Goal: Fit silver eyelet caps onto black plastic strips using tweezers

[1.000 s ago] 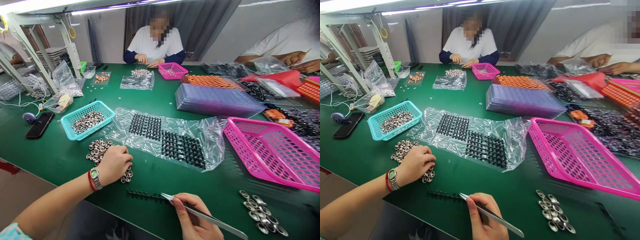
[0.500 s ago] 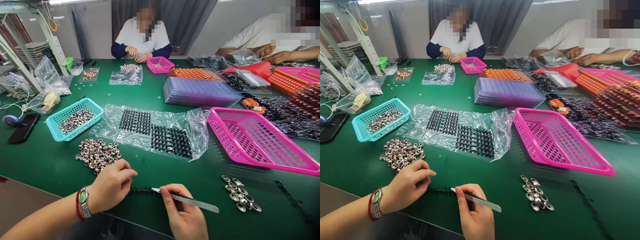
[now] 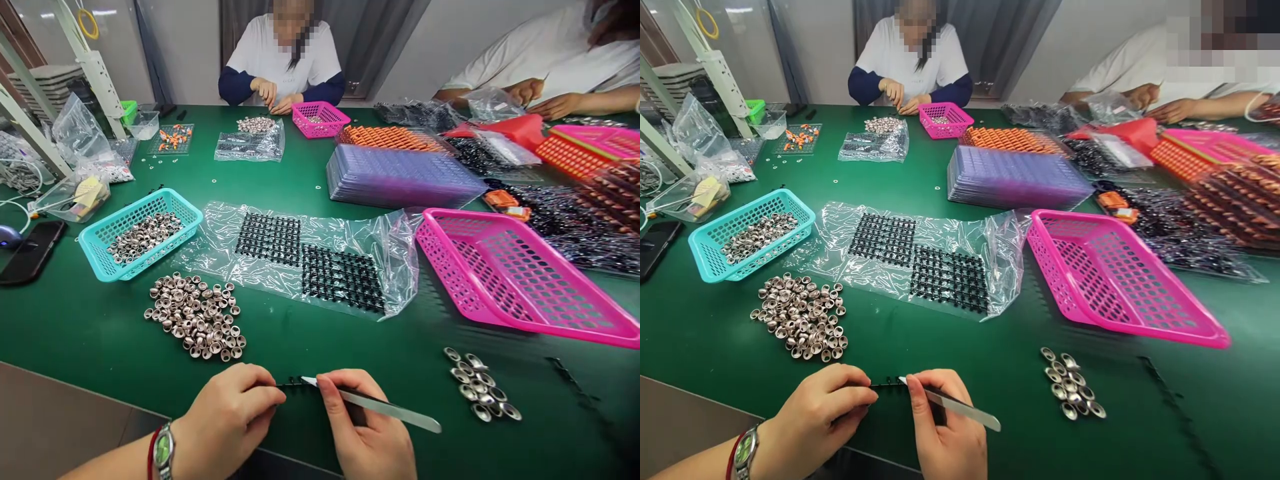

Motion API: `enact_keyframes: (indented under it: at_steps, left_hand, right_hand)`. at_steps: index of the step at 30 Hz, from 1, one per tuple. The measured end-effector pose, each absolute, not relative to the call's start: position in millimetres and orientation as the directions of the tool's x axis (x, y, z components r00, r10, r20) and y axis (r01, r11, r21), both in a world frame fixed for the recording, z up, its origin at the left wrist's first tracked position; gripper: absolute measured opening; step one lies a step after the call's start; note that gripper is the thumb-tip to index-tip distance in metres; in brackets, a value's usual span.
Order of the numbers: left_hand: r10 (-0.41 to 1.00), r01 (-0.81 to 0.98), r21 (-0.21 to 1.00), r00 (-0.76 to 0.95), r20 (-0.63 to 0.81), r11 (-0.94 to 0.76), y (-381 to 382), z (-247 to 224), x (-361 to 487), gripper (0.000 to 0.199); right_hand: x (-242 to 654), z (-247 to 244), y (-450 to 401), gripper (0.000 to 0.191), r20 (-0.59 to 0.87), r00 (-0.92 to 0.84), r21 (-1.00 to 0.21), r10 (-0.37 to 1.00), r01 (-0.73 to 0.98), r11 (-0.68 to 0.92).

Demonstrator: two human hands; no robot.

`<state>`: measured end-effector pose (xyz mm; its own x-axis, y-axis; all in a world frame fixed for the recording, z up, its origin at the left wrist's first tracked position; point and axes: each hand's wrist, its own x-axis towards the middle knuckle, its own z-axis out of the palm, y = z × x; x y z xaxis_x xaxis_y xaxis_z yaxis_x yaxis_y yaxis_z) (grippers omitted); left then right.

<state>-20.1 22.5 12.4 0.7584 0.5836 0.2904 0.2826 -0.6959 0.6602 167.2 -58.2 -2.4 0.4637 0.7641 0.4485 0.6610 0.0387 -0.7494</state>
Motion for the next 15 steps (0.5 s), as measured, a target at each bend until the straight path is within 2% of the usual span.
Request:
enact_keyframes:
  at_steps: [4,11,13,15]
  left_hand:
    - [0.599,0.301,0.653,0.744,0.296,-0.696,17.9,9.0,-20.3,0.028]
    - [0.608,0.301,0.681,0.749,0.264,-0.667,18.4,9.4,-20.8,0.028]
    - [0.616,0.302,0.691,0.744,0.26,-0.657,17.9,9.7,-20.6,0.027]
    - [0.627,0.287,0.711,0.73,0.272,-0.642,17.7,9.5,-19.8,0.026]
  right_hand:
    - [166.1,-4.6,-57.5,0.027,0.464,0.438,-0.726,0.77,0.687,0.047]
    - [158.0,-9.2,-49.9,0.017,0.586,0.269,-0.646,0.764,0.724,0.241]
    - [158.1,-10.0,-49.8,0.018,0.573,0.281,-0.668,0.77,0.705,0.24]
    - [161.0,-9.9,-49.8,0.018,0.514,0.359,-0.739,0.779,0.647,0.189]
